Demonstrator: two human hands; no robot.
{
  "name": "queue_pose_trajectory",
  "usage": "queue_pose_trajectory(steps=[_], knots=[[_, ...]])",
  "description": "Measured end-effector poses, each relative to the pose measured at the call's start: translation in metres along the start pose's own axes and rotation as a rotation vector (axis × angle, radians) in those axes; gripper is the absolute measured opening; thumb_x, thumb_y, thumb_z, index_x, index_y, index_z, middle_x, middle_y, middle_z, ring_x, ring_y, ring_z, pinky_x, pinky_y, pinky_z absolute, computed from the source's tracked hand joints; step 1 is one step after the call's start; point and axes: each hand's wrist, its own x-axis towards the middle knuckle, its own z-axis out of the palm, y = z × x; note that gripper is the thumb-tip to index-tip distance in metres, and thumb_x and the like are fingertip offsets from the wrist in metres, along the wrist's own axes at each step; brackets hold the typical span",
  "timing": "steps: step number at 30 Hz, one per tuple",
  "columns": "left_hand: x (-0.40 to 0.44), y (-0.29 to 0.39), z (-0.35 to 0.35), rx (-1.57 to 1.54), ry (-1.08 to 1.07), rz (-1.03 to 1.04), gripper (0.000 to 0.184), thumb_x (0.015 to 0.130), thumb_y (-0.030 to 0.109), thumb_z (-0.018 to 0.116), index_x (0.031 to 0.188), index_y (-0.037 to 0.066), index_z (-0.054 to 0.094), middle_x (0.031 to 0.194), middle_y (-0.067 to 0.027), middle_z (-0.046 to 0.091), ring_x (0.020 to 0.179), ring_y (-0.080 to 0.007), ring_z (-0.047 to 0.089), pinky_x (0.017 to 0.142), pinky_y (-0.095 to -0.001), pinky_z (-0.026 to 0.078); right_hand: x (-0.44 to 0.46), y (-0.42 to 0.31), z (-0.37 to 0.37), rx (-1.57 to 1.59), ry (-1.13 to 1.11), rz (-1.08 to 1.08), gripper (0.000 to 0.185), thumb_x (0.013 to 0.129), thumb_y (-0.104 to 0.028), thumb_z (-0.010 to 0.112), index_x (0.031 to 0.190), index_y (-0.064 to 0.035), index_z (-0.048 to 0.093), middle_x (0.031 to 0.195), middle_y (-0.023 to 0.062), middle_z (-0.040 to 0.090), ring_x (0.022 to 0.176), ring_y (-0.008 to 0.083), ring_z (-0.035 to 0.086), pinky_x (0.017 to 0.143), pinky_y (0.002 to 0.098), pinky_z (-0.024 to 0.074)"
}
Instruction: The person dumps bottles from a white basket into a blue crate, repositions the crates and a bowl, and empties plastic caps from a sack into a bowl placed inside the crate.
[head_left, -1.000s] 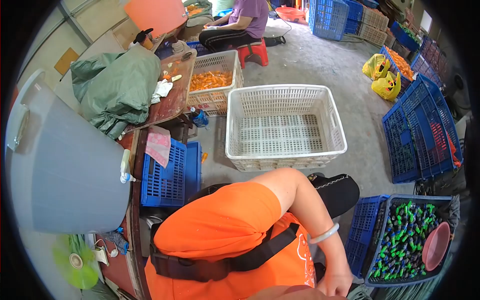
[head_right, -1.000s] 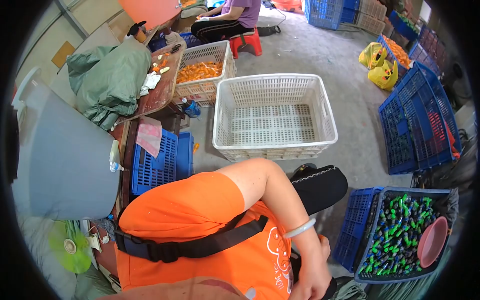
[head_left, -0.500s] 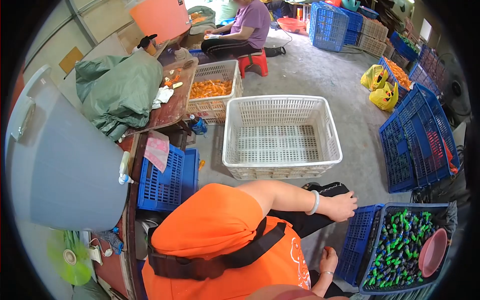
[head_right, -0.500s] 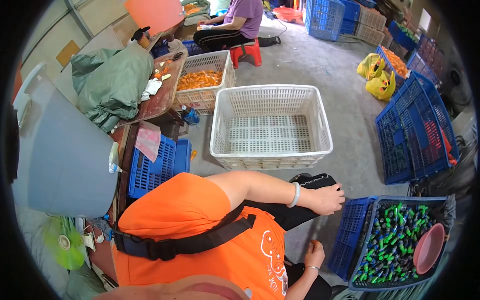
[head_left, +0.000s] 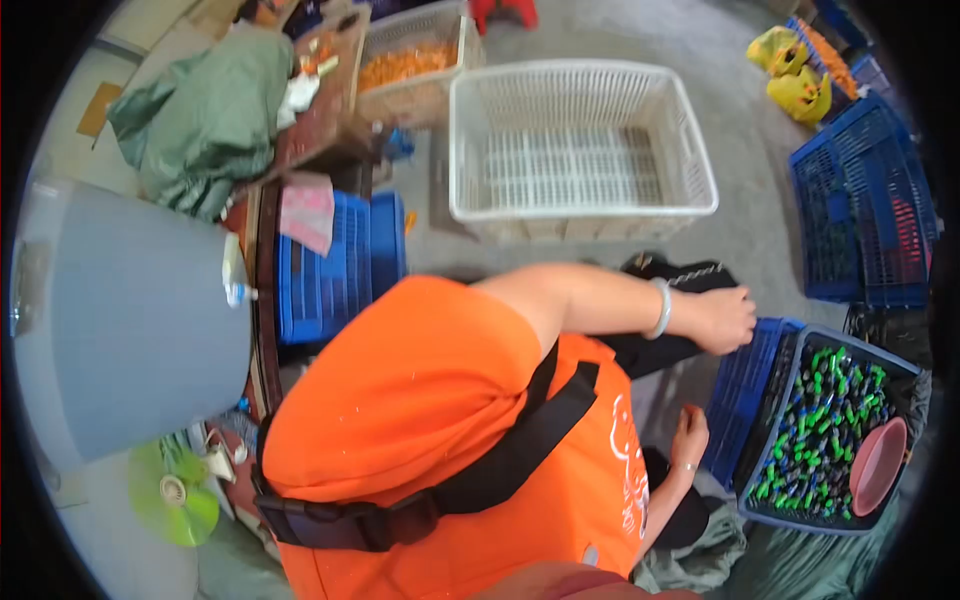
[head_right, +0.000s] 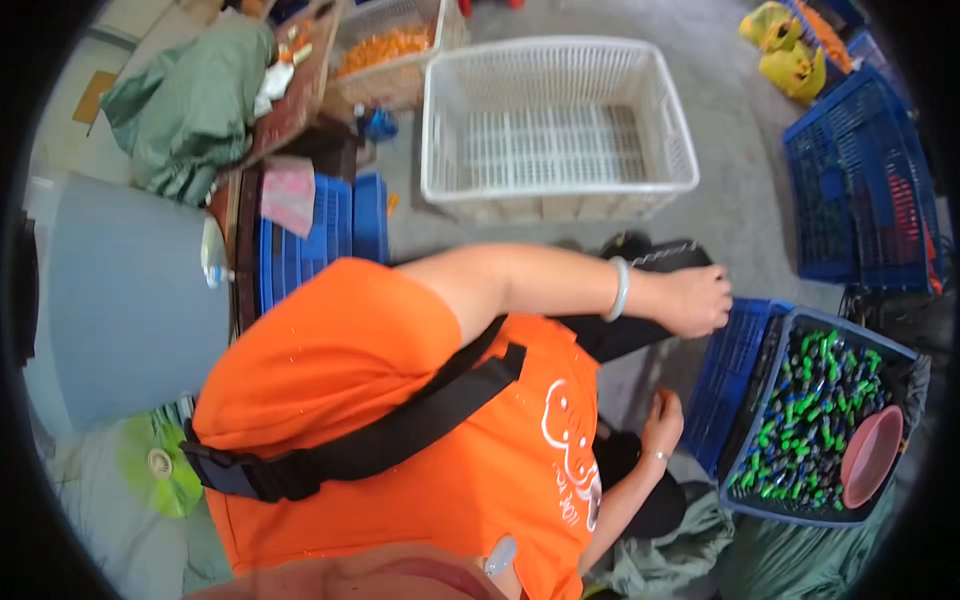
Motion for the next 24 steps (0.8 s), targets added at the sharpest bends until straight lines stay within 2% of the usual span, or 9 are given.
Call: queue_pose_trajectory(steps=[5,8,12,14,16,18,20,22,24], knots=[[-0.005,-0.008,0.003,-0.017,0.08,0.041,0.016,0.071,0.03,0.06,0.069,0.015,0.065,0.071,0.0001,0.059,0.079,-0.019,0.055,0.076,-0.037,0.037,0.003,0.018,0.013,0.059,-0.023,0.057,0.017,0.087,-0.012,0.053,0.097,0.0004,0.06,0.086,0.0164,0.064,0.076,0.0253,0.062,0.069,0.0336,0.0475],[-0.002,-0.011,0.001,-0.011,0.094,0.048,0.015,0.071,0.03,0.06,0.068,0.015,0.065,0.071,0.0,0.059,0.078,-0.0188,0.055,0.076,-0.0369,0.037,0.002,0.038,0.021,-0.018,0.04,-0.048,0.015,0.088,-0.011,0.053,0.096,-0.0004,0.061,0.075,0.0118,0.06,0.066,0.017,0.058,0.062,0.0286,0.0461],[-0.004,-0.011,0.0,-0.044,0.078,0.042,0.016,0.07,0.03,0.061,0.067,0.015,0.064,0.071,-0.0003,0.059,0.077,-0.0191,0.056,0.076,-0.0366,0.038,0.008,0.035,0.015,0.094,0.028,0.021,0.013,0.088,-0.011,0.054,0.092,-0.0006,0.061,0.068,0.0055,0.055,0.061,0.0102,0.051,0.057,0.0241,0.0417],[-0.002,-0.012,0.0,-0.058,0.066,0.036,0.016,0.07,0.031,0.061,0.067,0.015,0.064,0.071,-0.0005,0.059,0.076,-0.0193,0.057,0.076,-0.0362,0.039,0.012,-0.038,-0.023,0.285,0.016,0.068,0.012,0.088,-0.012,0.055,0.089,-0.0009,0.06,0.067,0.0004,0.05,0.06,0.0057,0.044,0.054,0.0213,0.0369],[-0.001,-0.011,0.001,-0.058,0.074,0.055,0.016,0.07,0.031,0.061,0.068,0.015,0.063,0.072,-0.0003,0.059,0.077,-0.0193,0.057,0.075,-0.0364,0.04,0.014,-0.104,-0.052,0.53,-0.008,-0.057,0.011,0.088,-0.01,0.054,0.086,-0.0002,0.059,0.073,0.0,0.052,0.063,0.0053,0.045,0.055,0.0207,0.0365],[-0.001,-0.01,0.004,-0.085,0.087,0.095,0.016,0.071,0.031,0.06,0.069,0.016,0.063,0.072,0.0,0.059,0.079,-0.0191,0.057,0.076,-0.0368,0.04,0.016,-0.175,-0.087,0.584,-0.243,-0.249,0.012,0.085,-0.009,0.055,0.087,0.0013,0.059,0.08,0.0031,0.055,0.068,0.0095,0.049,0.061,0.0226,0.0395],[0.001,-0.015,0.004,-0.235,0.065,0.168,0.012,0.075,0.026,0.059,0.075,0.015,0.064,0.076,0.0004,0.059,0.082,-0.0199,0.057,0.082,-0.0414,0.041,0.032,-0.232,-0.091,0.633,-0.331,-0.759,0.015,0.082,-0.011,0.058,0.09,0.0021,0.059,0.088,0.0076,0.057,0.075,0.0173,0.054,0.067,0.0286,0.0432],[0.002,-0.025,0.002,-0.356,0.059,0.23,0.011,0.076,0.025,0.059,0.077,0.015,0.065,0.078,0.0,0.06,0.085,-0.0206,0.057,0.084,-0.0418,0.04,0.048,-0.276,-0.079,0.747,-0.416,-1.033,0.025,0.079,-0.019,0.062,0.093,0.002,0.058,0.094,0.0121,0.058,0.082,0.0257,0.057,0.072,0.0351,0.0447],[-0.003,-0.033,-0.002,-0.587,0.03,0.312,0.01,0.077,0.022,0.059,0.081,0.016,0.066,0.084,-0.0009,0.062,0.09,-0.0219,0.057,0.089,-0.0426,0.039,0.051,-0.303,-0.059,0.8,-0.445,-1.061,0.03,0.08,-0.026,0.062,0.094,0.0003,0.059,0.095,0.0127,0.058,0.084,0.0264,0.058,0.072,0.0358,0.0453]])
